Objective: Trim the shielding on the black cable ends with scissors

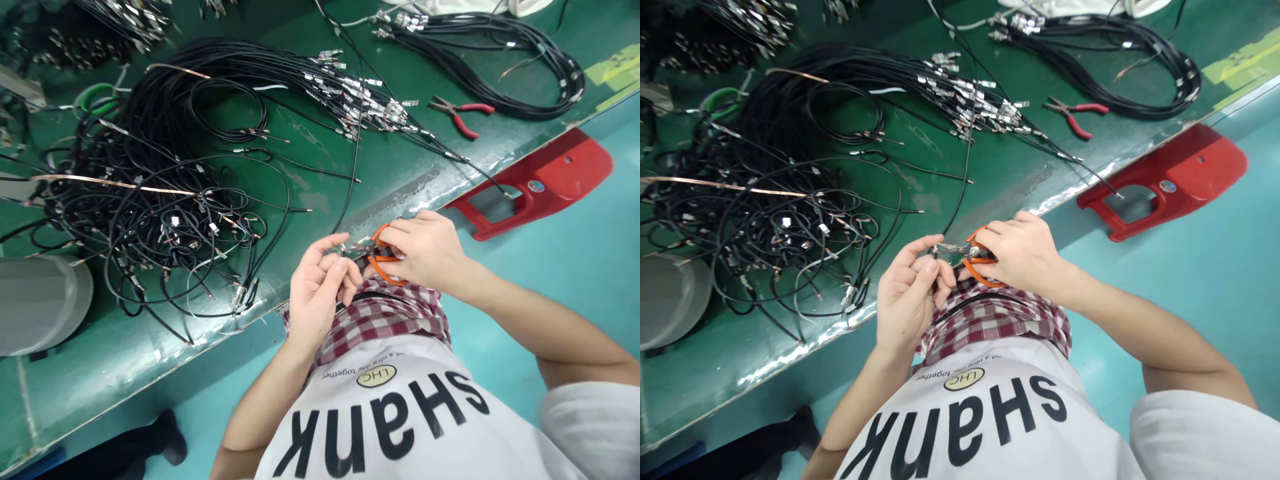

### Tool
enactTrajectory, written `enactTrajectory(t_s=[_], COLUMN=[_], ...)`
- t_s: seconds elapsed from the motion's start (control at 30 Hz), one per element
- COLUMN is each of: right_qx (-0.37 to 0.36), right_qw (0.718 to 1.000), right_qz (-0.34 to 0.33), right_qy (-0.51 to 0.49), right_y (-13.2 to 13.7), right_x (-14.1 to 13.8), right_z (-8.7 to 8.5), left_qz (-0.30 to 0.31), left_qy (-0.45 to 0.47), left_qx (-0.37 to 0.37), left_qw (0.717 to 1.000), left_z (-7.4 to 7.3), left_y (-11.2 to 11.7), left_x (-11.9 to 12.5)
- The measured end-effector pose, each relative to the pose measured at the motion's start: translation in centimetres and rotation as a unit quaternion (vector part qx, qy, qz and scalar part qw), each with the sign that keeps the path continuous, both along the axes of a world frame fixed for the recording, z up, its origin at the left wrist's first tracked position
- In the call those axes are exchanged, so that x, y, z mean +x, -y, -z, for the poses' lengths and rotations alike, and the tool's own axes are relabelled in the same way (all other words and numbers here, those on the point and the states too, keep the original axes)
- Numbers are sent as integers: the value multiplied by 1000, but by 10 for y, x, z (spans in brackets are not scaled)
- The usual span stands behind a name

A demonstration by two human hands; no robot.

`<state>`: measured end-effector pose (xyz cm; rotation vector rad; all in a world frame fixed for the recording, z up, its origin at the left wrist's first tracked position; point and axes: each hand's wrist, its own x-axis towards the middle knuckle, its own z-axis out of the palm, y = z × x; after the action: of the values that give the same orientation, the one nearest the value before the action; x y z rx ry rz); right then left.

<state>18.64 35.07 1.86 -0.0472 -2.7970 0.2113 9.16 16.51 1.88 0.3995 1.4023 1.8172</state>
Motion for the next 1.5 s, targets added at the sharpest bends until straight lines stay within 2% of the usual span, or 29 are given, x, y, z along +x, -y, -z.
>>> enactTrajectory(t_s=[0.2, 0.37, 0.6, 0.73, 1.03, 1.27, 1.37, 1.43, 1.5], right_qx=[-3, -31, -10, -23, 29, 18, -39, -145, -281], right_qw=[1000, 998, 997, 996, 997, 998, 997, 986, 952], right_qz=[-22, -26, -21, -19, -29, -27, -20, -26, -50], right_qy=[-1, 40, 69, 89, 64, 55, 57, 80, 115], right_y=[0, 0, -3, -4, -3, -2, -3, -7, -16], right_x=[-5, -5, -4, -4, -3, -3, -3, -2, 3], right_z=[-3, -10, -18, -18, -17, -14, -16, -18, -19], left_qz=[13, 22, 25, 26, 12, 8, 2, 0, 2], left_qy=[21, 18, 18, 22, 36, 36, 31, 28, 27], left_qx=[13, 13, -1, -6, -12, -14, -16, -17, -16], left_qw=[1000, 1000, 1000, 999, 999, 999, 999, 999, 1000], left_z=[1, 4, 3, 2, 4, 5, 6, 6, 4], left_y=[2, 3, 3, 3, 1, 0, -1, -2, -1], left_x=[-1, -2, -3, -3, -2, -1, -2, -3, -4])
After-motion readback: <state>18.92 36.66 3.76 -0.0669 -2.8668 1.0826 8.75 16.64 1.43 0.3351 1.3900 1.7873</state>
